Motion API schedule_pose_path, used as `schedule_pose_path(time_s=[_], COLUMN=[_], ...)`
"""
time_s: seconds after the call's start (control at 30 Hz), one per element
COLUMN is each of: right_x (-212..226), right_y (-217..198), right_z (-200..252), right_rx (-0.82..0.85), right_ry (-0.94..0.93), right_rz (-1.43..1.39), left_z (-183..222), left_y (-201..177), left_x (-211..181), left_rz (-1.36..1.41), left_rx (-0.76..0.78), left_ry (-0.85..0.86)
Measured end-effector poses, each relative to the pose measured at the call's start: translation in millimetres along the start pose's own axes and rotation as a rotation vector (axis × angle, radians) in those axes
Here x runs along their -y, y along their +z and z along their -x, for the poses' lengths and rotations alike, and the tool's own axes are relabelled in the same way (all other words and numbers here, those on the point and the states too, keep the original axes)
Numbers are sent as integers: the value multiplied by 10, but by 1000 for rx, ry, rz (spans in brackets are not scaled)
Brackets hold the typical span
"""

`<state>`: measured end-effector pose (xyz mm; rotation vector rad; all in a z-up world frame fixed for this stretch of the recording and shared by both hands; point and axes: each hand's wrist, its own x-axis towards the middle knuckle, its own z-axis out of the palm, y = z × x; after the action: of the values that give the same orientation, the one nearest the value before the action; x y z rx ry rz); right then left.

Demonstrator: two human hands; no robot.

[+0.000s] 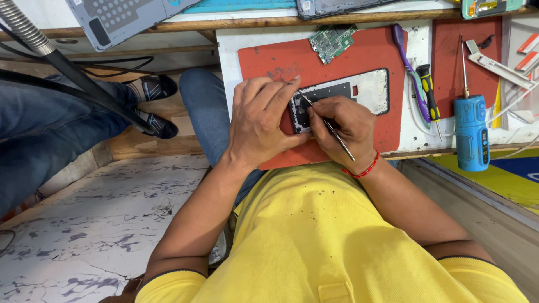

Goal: The person works on a disassembled smartphone, using a screwdriver to remove screws from the back cover and a small pick to pry and separate components. They then wipe the interior surfaces with a white cloth.

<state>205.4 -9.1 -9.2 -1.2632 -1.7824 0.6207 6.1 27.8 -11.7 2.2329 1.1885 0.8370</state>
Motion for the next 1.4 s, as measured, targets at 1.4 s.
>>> schedule_pose_path(time_s=[1.4], right_x=[-293], right_y=[-506], right_z=[95], right_rx=[-323], right_ry=[168], right_rz=[218], left_z=[-182], left_y=[-56], left_x=[-130], left_rz=[-79], left_rx=[119], left_ry=[2])
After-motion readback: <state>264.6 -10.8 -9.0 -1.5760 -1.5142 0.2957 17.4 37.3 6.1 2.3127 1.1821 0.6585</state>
